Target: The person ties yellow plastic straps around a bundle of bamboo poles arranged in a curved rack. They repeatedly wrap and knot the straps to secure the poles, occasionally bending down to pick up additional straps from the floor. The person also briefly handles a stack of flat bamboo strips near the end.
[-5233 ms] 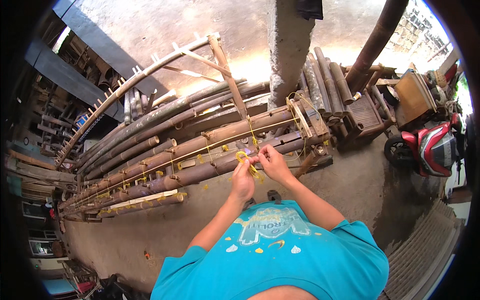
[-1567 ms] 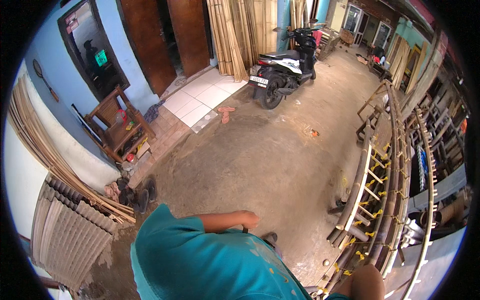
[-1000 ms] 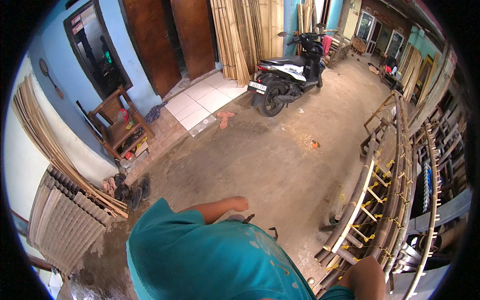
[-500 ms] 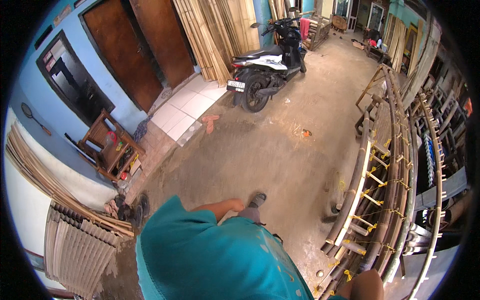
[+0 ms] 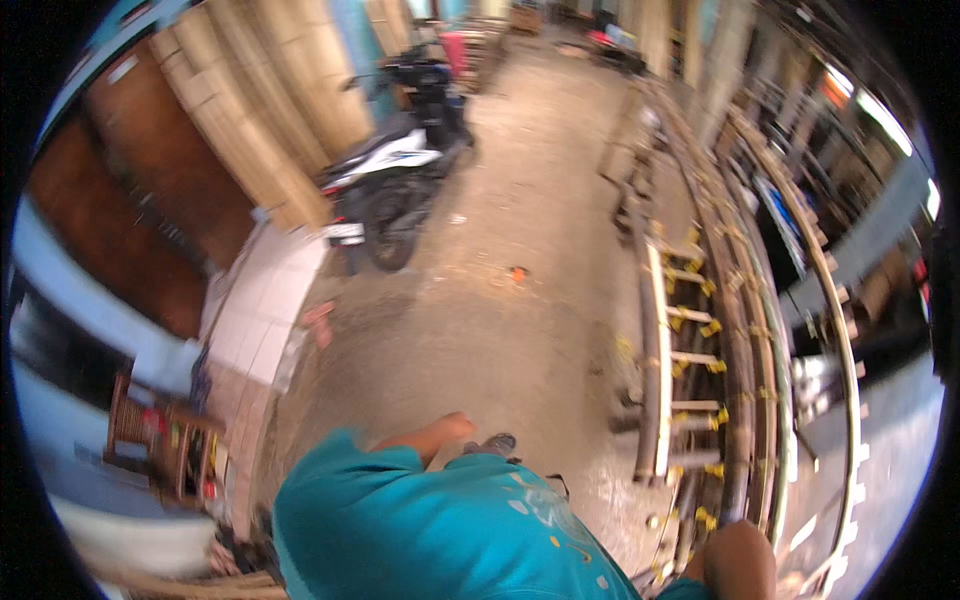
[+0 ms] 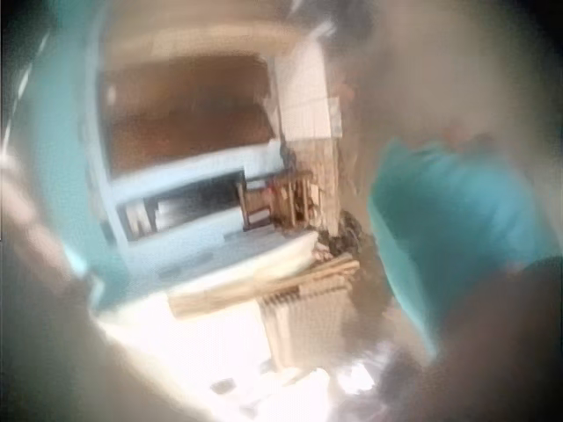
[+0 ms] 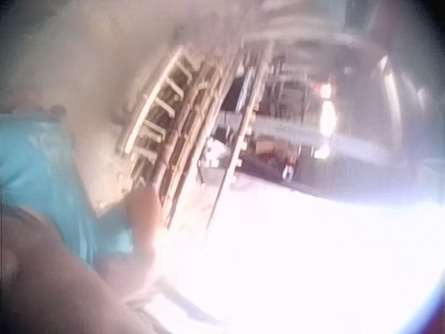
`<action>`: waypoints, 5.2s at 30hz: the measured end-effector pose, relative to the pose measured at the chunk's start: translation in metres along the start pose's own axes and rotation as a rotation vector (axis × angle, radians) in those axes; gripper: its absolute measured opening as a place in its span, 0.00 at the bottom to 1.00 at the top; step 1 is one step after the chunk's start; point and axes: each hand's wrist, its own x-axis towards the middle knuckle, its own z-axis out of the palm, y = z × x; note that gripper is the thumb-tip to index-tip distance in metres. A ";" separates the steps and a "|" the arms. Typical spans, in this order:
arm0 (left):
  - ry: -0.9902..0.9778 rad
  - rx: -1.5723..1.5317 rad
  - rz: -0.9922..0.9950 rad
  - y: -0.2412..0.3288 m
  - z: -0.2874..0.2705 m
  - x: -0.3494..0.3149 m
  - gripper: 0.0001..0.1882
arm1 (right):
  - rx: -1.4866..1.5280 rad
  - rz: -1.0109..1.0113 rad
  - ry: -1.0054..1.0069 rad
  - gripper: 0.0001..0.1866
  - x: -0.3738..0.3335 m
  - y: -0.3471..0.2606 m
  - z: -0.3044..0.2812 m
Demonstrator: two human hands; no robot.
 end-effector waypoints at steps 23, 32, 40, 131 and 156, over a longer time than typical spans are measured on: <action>-0.303 -0.530 -0.251 0.084 -0.149 0.186 0.17 | -0.023 0.220 0.552 0.04 0.034 -0.069 0.041; -0.387 -0.335 -0.175 0.178 -0.112 0.196 0.14 | 0.157 0.975 1.487 0.18 -0.099 -0.046 0.195; -0.305 -0.198 -0.137 0.303 -0.055 0.193 0.17 | 0.183 1.243 2.127 0.15 -0.165 -0.098 0.382; -1.262 0.039 0.925 1.008 0.234 -0.237 0.31 | 0.566 0.856 2.360 0.08 -0.436 -0.433 0.739; -1.884 -0.165 0.670 1.024 0.204 -0.230 0.38 | 0.590 1.076 2.461 0.14 -0.478 -0.414 0.742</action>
